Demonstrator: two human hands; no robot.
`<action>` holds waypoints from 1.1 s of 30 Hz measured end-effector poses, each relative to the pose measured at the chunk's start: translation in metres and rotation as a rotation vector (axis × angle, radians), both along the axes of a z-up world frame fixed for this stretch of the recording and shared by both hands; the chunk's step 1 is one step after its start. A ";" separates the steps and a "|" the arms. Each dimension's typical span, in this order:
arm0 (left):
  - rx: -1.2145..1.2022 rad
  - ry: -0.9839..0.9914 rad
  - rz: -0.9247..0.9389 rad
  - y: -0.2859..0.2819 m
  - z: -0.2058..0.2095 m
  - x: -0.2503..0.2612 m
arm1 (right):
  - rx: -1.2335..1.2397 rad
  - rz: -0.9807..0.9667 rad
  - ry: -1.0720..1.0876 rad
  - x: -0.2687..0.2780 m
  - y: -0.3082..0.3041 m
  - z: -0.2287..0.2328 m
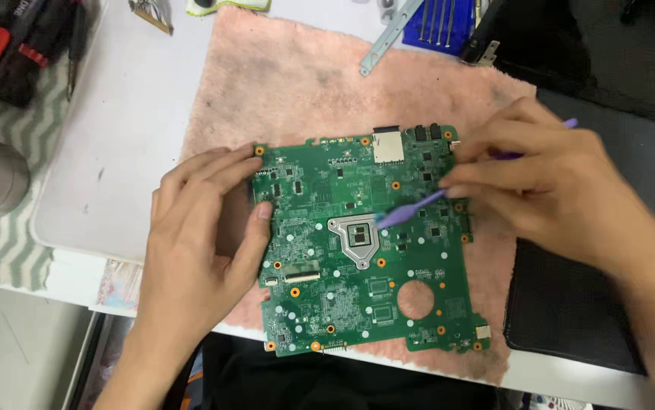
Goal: The person cleans a green circuit board using a purple toothbrush. They scrub both sides of the board, flipping it over to reach the other side, and work over a pink cloth on a cluttered desk.
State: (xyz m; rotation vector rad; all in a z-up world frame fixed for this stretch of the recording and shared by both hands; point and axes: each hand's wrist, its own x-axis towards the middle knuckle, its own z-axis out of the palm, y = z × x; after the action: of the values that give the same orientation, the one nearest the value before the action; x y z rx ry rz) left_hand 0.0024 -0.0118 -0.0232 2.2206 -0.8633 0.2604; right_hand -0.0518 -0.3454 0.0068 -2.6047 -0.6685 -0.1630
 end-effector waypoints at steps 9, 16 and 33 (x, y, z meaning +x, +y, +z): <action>-0.003 0.004 0.002 0.001 -0.001 0.001 | 0.087 0.043 -0.029 0.017 0.010 -0.002; -0.019 -0.004 0.009 0.001 -0.004 0.001 | 0.061 -0.011 -0.162 0.038 0.015 -0.011; -0.023 0.025 0.012 0.001 -0.003 0.002 | -0.032 -0.093 -0.167 0.048 -0.012 -0.014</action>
State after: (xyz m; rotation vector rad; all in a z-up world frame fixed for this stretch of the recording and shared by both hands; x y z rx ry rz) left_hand 0.0047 -0.0103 -0.0264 2.2038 -0.8297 0.2474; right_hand -0.0041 -0.3578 -0.0072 -2.6756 -0.6104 -0.4059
